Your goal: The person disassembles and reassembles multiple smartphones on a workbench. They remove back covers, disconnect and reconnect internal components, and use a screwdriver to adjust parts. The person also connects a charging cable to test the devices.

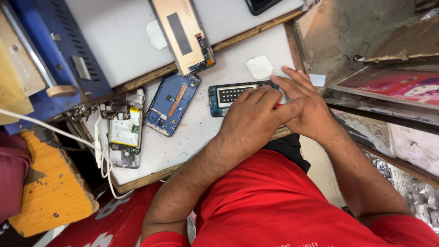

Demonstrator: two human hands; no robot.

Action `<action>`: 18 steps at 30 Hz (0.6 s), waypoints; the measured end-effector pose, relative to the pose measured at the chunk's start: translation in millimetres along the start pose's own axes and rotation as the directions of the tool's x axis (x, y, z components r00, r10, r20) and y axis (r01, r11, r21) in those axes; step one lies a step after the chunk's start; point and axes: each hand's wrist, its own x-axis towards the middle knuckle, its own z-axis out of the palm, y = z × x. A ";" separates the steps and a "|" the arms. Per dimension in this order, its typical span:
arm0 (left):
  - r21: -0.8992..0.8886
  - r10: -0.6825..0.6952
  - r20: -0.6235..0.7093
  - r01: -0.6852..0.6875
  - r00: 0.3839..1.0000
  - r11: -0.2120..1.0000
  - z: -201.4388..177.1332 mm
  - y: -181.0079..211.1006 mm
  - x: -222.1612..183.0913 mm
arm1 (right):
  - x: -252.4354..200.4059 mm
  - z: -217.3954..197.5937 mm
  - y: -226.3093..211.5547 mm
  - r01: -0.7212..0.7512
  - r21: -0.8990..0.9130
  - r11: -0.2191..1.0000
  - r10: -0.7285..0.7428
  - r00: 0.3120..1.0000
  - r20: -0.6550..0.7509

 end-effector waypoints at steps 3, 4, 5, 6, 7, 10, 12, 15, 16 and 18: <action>0.145 -0.090 -0.020 0.092 0.996 0.985 2.5 -4.4 0.9 | -2.4 1.1 -0.6 -0.004 -0.007 1.000 0.004 1.000 0.013; 0.098 -0.066 -0.016 0.067 0.998 0.993 1.8 -3.5 -0.8 | -3.4 1.2 -0.7 -0.007 0.003 1.000 0.007 1.000 0.013; 0.053 -0.032 -0.014 0.032 0.999 0.998 -0.6 -4.3 -1.1 | -1.7 1.0 -0.1 -0.011 0.010 1.000 0.011 1.000 0.004; 0.009 0.003 -0.013 -0.002 1.000 1.000 -2.4 -5.5 0.1 | 0.6 0.9 1.1 -0.007 0.003 1.000 0.007 1.000 0.003; 0.045 0.004 -0.003 -0.004 1.000 0.999 -3.1 -5.3 1.1 | -0.4 1.0 1.4 -0.012 -0.002 1.000 0.012 1.000 0.005; 0.094 -0.028 0.010 0.026 1.000 0.995 -5.9 -5.8 2.2 | -3.8 2.1 1.9 -0.006 0.007 1.000 0.006 1.000 -0.010; 0.041 -0.095 -0.003 0.095 0.995 0.995 -10.0 -7.5 3.3 | -4.3 1.8 1.6 0.006 0.000 1.000 -0.006 1.000 0.001; 0.002 0.061 -0.019 -0.061 0.998 0.998 -16.2 -5.5 4.5 | -3.5 -0.1 2.2 -0.003 -0.020 1.000 0.003 1.000 0.010; 0.055 0.003 0.024 -0.005 1.000 0.998 -14.7 -5.5 6.8 | -5.1 0.2 2.0 -0.014 -0.005 1.000 0.014 1.000 0.001; 0.183 -0.129 0.091 0.111 0.987 0.977 -13.9 -7.5 9.8 | -3.7 1.2 1.4 0.002 0.024 1.000 -0.002 1.000 -0.021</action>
